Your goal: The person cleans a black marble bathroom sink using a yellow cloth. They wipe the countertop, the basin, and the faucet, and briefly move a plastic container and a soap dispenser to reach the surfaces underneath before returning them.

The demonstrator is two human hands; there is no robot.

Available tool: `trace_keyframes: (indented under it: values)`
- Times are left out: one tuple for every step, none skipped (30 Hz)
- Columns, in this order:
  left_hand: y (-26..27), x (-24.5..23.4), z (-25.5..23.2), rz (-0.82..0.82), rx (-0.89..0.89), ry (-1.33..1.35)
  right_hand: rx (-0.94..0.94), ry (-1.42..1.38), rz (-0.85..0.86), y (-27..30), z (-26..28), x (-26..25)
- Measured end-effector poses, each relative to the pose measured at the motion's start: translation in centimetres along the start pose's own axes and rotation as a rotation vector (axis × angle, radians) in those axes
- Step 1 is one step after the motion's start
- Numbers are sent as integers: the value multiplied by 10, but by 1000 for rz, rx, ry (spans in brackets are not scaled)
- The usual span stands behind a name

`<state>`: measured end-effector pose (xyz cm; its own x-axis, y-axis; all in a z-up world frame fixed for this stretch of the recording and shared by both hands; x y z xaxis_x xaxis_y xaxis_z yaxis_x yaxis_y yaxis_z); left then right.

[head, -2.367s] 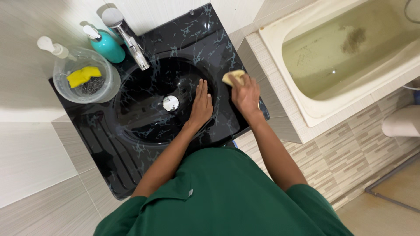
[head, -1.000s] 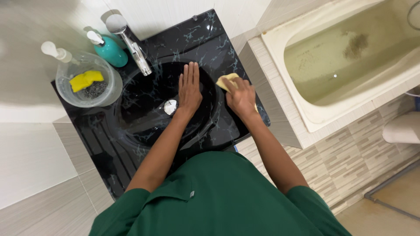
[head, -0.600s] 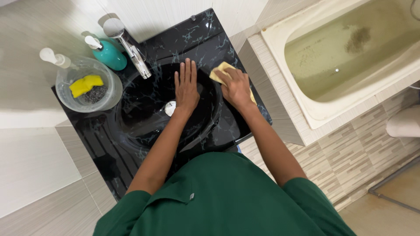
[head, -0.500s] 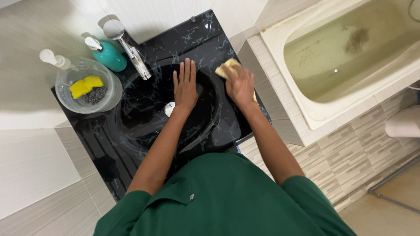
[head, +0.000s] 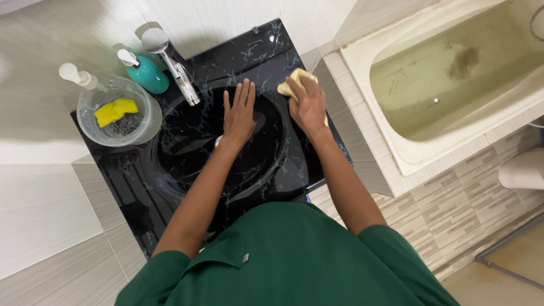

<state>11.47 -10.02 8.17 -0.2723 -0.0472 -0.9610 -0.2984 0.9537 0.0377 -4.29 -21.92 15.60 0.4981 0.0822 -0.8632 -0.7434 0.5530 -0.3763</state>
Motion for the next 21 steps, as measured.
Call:
trace_keyframes:
  values:
    - [-2,-2,1,2,8,12,-13,-4,5,-5,0,2]
    - [-7,-2,4,4,17,25,-26,-8,10,-10,1,5]
    - [-11,-1,6,5,26,37,-39,-11,15,-12,1,7]
    - [-14,-1,8,-35,41,14,-53,-55,74,-9,1,7]
    - [-16,1,12,-76,57,-8,-67,-98,132,-2,0,5]
    - [-18,5,14,-116,73,-28,-80,-140,193,4,0,2]
    - [-19,10,13,-127,74,-12,-48,-131,204,5,-2,0]
    - [-18,13,14,-139,72,0,-19,-126,212,5,-2,-1]
    - [-17,15,15,-152,71,11,10,-120,220,3,-1,-2]
    - [-18,16,15,-148,66,9,-20,-85,158,-4,2,-4]
    - [-19,17,15,-145,61,7,-51,-49,96,-14,7,-2]
    - [-20,17,15,-142,54,7,-82,-13,35,-22,12,-1]
    - [-22,17,14,-149,58,10,-100,-13,20,-27,15,1]
    - [-20,16,14,-151,59,12,-116,-16,8,-29,19,4]
    - [-18,16,14,-154,59,15,-132,-19,-4,-28,21,6]
    - [-17,16,14,-152,62,16,-146,-44,46,-25,20,7]
    - [-17,15,16,-149,64,16,-161,-69,95,-19,19,8]
    - [-18,14,16,-150,67,17,-178,-91,143,-14,15,8]
    - [-20,13,15,-133,65,11,-191,-101,154,-9,10,5]
    - [-19,12,16,-113,61,2,-204,-116,166,-2,7,3]
    - [-19,12,16,-92,57,-6,-217,-130,178,2,6,4]
Point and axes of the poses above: each hand's wrist, its own y-axis away from the middle knuckle, its own x-axis out of the palm, z = x × y, the point moved 4 cm from there along -y, towards the middle knuckle, and after that the axes turned 7 degrees about z, right-handed, at the moved point
